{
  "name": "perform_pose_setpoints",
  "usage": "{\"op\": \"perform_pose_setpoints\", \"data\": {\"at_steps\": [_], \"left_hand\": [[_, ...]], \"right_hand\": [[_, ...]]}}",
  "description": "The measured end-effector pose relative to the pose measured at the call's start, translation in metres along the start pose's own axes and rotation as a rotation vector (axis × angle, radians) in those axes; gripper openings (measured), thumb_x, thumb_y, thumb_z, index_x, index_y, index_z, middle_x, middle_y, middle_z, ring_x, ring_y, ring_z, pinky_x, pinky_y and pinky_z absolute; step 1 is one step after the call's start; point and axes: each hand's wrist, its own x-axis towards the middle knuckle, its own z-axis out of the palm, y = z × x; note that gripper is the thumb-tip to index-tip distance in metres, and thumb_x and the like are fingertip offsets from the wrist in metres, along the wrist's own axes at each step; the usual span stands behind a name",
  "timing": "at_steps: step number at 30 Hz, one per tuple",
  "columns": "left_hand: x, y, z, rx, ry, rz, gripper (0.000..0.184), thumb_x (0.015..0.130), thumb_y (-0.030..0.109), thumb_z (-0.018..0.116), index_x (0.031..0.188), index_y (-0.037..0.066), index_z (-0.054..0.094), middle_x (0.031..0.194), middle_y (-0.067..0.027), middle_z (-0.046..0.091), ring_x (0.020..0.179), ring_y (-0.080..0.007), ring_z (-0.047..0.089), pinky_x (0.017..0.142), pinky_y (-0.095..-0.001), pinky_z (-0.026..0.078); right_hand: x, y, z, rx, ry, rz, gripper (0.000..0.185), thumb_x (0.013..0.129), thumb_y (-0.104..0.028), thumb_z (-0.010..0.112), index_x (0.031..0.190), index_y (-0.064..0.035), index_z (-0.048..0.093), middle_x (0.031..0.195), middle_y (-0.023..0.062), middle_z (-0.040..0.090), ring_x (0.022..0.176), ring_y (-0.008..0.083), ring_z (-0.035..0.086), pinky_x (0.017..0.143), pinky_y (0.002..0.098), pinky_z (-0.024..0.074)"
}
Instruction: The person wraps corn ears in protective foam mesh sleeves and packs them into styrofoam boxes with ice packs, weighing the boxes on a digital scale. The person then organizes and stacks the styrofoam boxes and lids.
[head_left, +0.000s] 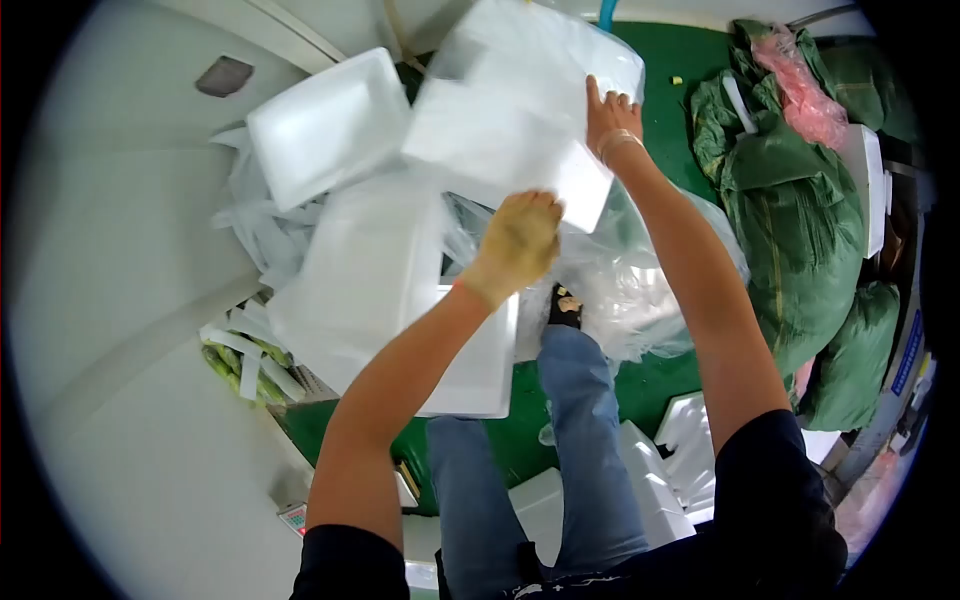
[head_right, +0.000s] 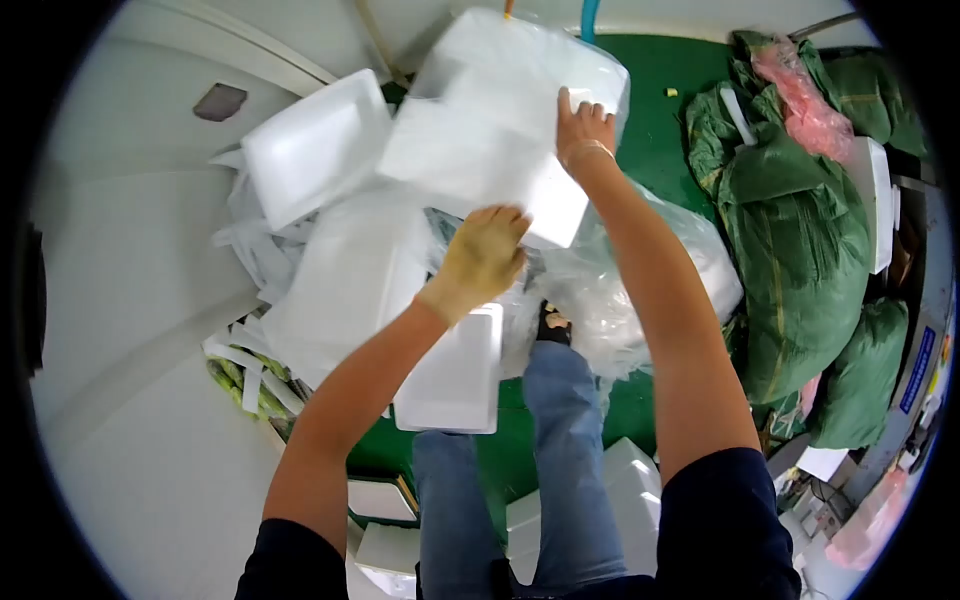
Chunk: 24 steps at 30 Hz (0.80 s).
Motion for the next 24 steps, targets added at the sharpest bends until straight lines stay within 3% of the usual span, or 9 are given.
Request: {"op": "perform_pose_setpoints", "data": {"at_steps": [1, 3, 5, 8, 12, 15, 19, 23, 24], "left_hand": [[0.031, -0.003, 0.024, 0.213, 0.07, 0.144, 0.036, 0.075, 0.019, 0.056, 0.106, 0.001, 0.052, 0.101, -0.0119, 0.055, 0.1, -0.0269, 0.051, 0.088, -0.0387, 0.039], [0.091, -0.011, 0.072, 0.639, -0.156, -0.069, 0.046, 0.078, 0.038, 0.056, 0.107, 0.003, 0.05, 0.1, -0.0113, 0.056, 0.098, -0.0241, 0.051, 0.086, -0.0347, 0.038], [0.112, -0.03, 0.068, 0.41, 0.202, -0.139, 0.049, 0.079, 0.046, 0.056, 0.104, 0.003, 0.054, 0.094, -0.0136, 0.059, 0.093, -0.0246, 0.054, 0.082, -0.038, 0.038], [0.078, -0.045, 0.052, 0.282, -0.182, -0.241, 0.042, 0.08, 0.045, 0.057, 0.089, 0.004, 0.062, 0.08, -0.013, 0.061, 0.089, -0.0266, 0.055, 0.087, -0.0384, 0.036], [-0.024, -0.02, 0.003, 0.509, -0.468, -0.116, 0.036, 0.078, 0.04, 0.059, 0.073, 0.005, 0.068, 0.076, -0.0081, 0.061, 0.086, -0.0249, 0.053, 0.089, -0.0375, 0.034], [-0.056, 0.004, -0.042, 0.52, -0.493, -0.141, 0.036, 0.076, 0.04, 0.058, 0.066, 0.007, 0.068, 0.074, -0.0061, 0.061, 0.085, -0.0227, 0.052, 0.089, -0.037, 0.032], [-0.084, 0.051, -0.122, 0.55, -0.491, -0.169, 0.039, 0.075, 0.041, 0.059, 0.058, 0.007, 0.067, 0.068, -0.0068, 0.062, 0.08, -0.0202, 0.054, 0.087, -0.0352, 0.033], [-0.127, 0.089, -0.202, 0.539, -0.49, -0.152, 0.035, 0.069, 0.038, 0.065, 0.055, 0.006, 0.067, 0.058, -0.0081, 0.059, 0.072, -0.0211, 0.055, 0.084, -0.0354, 0.035], [-0.139, 0.099, -0.218, 0.533, -0.524, -0.152, 0.035, 0.069, 0.038, 0.065, 0.054, 0.006, 0.066, 0.058, -0.0079, 0.059, 0.072, -0.0206, 0.055, 0.083, -0.0354, 0.034]], "right_hand": [[0.02, 0.007, 0.01, 0.195, -0.268, 0.122, 0.045, 0.078, -0.014, 0.057, 0.122, -0.0079, 0.052, 0.11, 0.0186, 0.059, 0.097, 0.0312, 0.059, 0.089, 0.0365, 0.0447], [0.039, 0.016, -0.002, 0.422, 0.014, -0.072, 0.025, 0.079, -0.016, 0.055, 0.099, -0.0033, 0.064, 0.093, 0.0154, 0.065, 0.077, 0.0297, 0.063, 0.08, 0.0387, 0.0488], [0.034, 0.028, -0.063, 1.079, -0.197, 0.104, 0.019, 0.077, -0.017, 0.057, 0.083, -0.0006, 0.065, 0.086, 0.0139, 0.066, 0.07, 0.0245, 0.062, 0.067, 0.0374, 0.0513], [0.021, 0.083, -0.132, 0.722, 0.093, -0.451, 0.021, 0.078, -0.018, 0.054, 0.088, -0.0026, 0.063, 0.077, 0.0095, 0.065, 0.06, 0.0175, 0.058, 0.043, 0.0271, 0.0413], [0.016, 0.155, -0.244, 0.053, -0.01, -0.215, 0.051, 0.083, -0.047, 0.055, 0.118, -0.0099, 0.058, 0.116, 0.0189, 0.057, 0.111, 0.0291, 0.051, 0.093, 0.0385, 0.039], [0.022, 0.236, -0.218, 1.397, 0.152, 0.312, 0.015, 0.087, -0.018, 0.051, 0.083, -0.009, 0.063, 0.068, -0.0031, 0.055, 0.05, 0.0085, 0.048, 0.037, 0.022, 0.0326], [0.008, 0.327, -0.215, 1.301, 0.208, 0.713, 0.017, 0.077, -0.017, 0.055, 0.091, -0.0083, 0.062, 0.063, 0.0046, 0.054, 0.049, 0.0123, 0.051, 0.036, 0.0267, 0.0335], [-0.049, 0.368, -0.178, 0.394, 0.107, -0.046, 0.03, 0.078, -0.008, 0.05, 0.107, -0.0067, 0.057, 0.081, 0.0066, 0.062, 0.05, 0.0154, 0.054, 0.039, 0.0289, 0.042], [-0.078, 0.332, -0.193, 0.486, -0.146, 0.076, 0.032, 0.078, -0.014, 0.056, 0.109, -0.0076, 0.058, 0.087, 0.0089, 0.063, 0.051, 0.0159, 0.055, 0.04, 0.0277, 0.0431]]}}
